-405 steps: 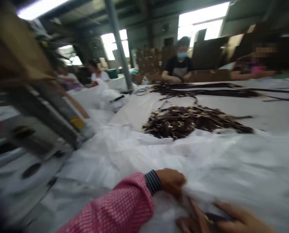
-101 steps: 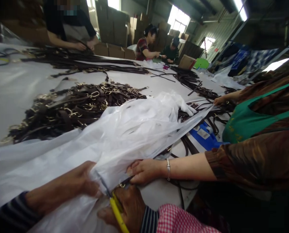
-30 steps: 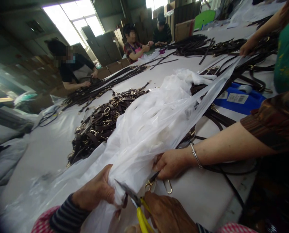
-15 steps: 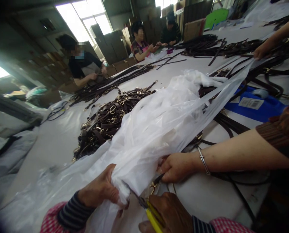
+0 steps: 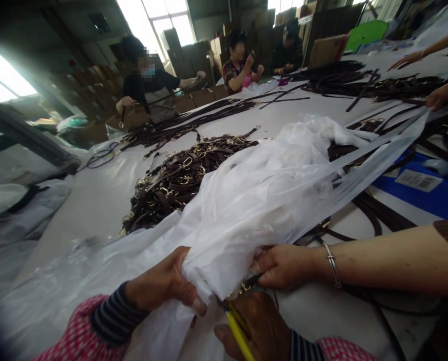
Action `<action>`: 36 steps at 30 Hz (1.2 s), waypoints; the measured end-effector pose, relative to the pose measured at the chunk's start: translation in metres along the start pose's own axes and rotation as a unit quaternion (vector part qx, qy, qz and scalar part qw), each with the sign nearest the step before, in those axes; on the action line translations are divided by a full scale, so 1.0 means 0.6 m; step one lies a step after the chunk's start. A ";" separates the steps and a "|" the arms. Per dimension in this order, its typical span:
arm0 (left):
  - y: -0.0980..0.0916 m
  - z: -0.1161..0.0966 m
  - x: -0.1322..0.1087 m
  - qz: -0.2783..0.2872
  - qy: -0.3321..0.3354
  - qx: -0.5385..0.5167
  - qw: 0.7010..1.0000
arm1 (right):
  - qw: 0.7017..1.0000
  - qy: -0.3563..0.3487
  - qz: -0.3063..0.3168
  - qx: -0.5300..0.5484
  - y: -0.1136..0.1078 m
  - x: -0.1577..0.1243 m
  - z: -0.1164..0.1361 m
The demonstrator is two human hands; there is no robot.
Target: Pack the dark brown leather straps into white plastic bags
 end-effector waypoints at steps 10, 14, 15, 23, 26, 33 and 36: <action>-0.007 -0.026 -0.002 -0.038 -0.005 0.096 0.995 | 0.999 -0.009 0.022 -0.028 -0.004 0.000 0.004; -0.006 -0.031 -0.003 -0.066 -0.020 0.124 0.990 | 1.000 -0.019 0.007 -0.022 0.001 0.002 -0.009; -0.006 -0.032 -0.003 -0.072 -0.030 0.129 0.989 | 0.999 -0.027 0.008 -0.023 0.002 0.002 -0.011; -0.003 -0.041 -0.022 -0.081 -0.072 0.087 0.990 | 0.990 -0.093 0.020 -0.103 0.000 0.003 -0.004; -0.001 -0.047 -0.027 -0.079 -0.074 0.083 0.991 | 0.993 -0.069 0.009 -0.095 0.002 0.002 -0.007; 0.013 -0.052 -0.035 -0.109 -0.054 0.101 0.987 | 0.999 -0.037 -0.024 -0.028 0.005 0.009 0.001; 0.015 -0.050 -0.038 -0.118 -0.047 0.103 0.987 | 0.998 -0.047 -0.036 -0.035 0.005 0.010 0.002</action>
Point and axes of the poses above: each hand's wrist, its own x-axis towards the middle knuckle, its own y-axis out of the palm, z = x × y, the point moved 2 cm from there along x, towards the middle knuckle, and after that the axes turned 9 degrees about -z, right-handed, at the moved point
